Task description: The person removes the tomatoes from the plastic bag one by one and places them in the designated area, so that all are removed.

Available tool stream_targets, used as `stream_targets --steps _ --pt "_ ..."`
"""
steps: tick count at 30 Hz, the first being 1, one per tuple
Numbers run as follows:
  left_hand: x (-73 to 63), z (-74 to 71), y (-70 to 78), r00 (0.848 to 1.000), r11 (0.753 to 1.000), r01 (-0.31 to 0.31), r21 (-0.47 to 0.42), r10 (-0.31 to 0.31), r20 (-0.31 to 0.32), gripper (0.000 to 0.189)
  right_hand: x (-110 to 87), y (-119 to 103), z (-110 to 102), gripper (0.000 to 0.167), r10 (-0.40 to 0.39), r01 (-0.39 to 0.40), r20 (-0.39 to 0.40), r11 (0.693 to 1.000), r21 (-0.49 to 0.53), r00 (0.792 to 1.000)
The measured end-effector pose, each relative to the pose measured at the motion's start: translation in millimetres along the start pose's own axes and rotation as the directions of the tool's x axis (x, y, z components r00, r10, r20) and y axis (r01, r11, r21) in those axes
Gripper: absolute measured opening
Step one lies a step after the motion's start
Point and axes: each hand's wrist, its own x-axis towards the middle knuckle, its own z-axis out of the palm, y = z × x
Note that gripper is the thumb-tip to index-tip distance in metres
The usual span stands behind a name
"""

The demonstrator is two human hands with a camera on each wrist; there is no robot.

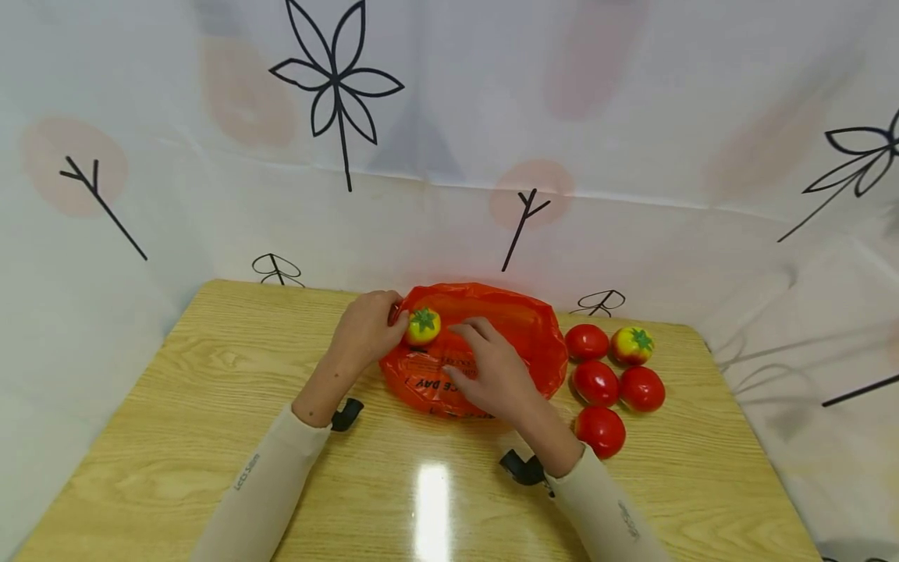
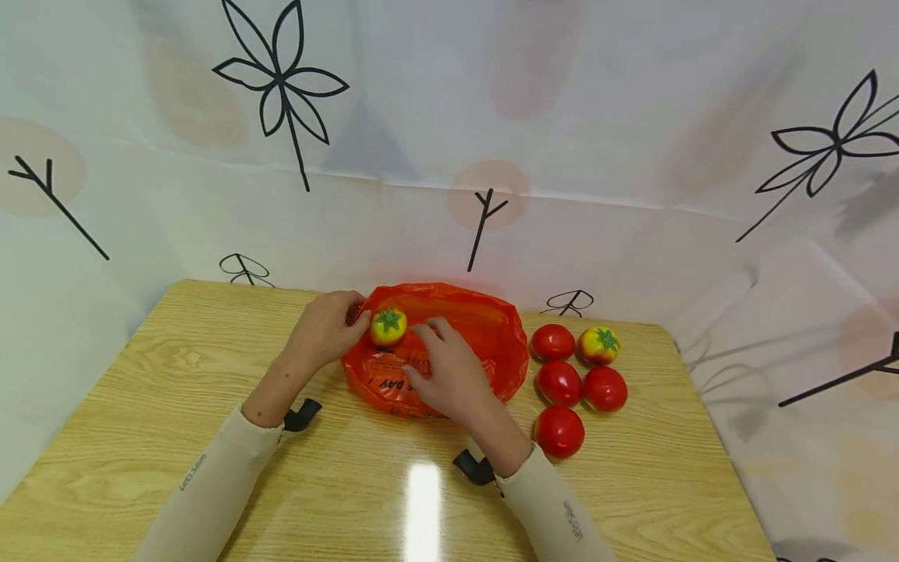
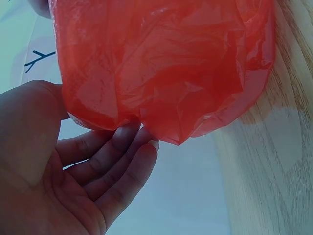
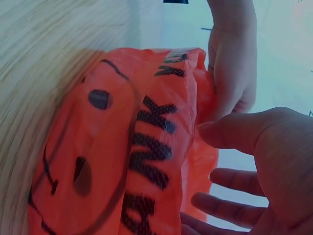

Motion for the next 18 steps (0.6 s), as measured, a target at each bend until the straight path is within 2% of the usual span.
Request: stream_targets --steps 9,18 --pt "-2.7 -0.2 1.8 1.000 1.000 -0.001 -0.001 0.001 -0.009 0.025 12.3 -7.3 8.1 0.059 -0.028 0.028 0.018 0.999 0.018 0.999" --pt "-5.6 1.5 3.2 1.000 1.000 -0.013 0.018 0.013 -0.018 0.025 24.4 -10.4 16.8 0.064 0.007 -0.010 0.068 0.999 0.030 0.998"
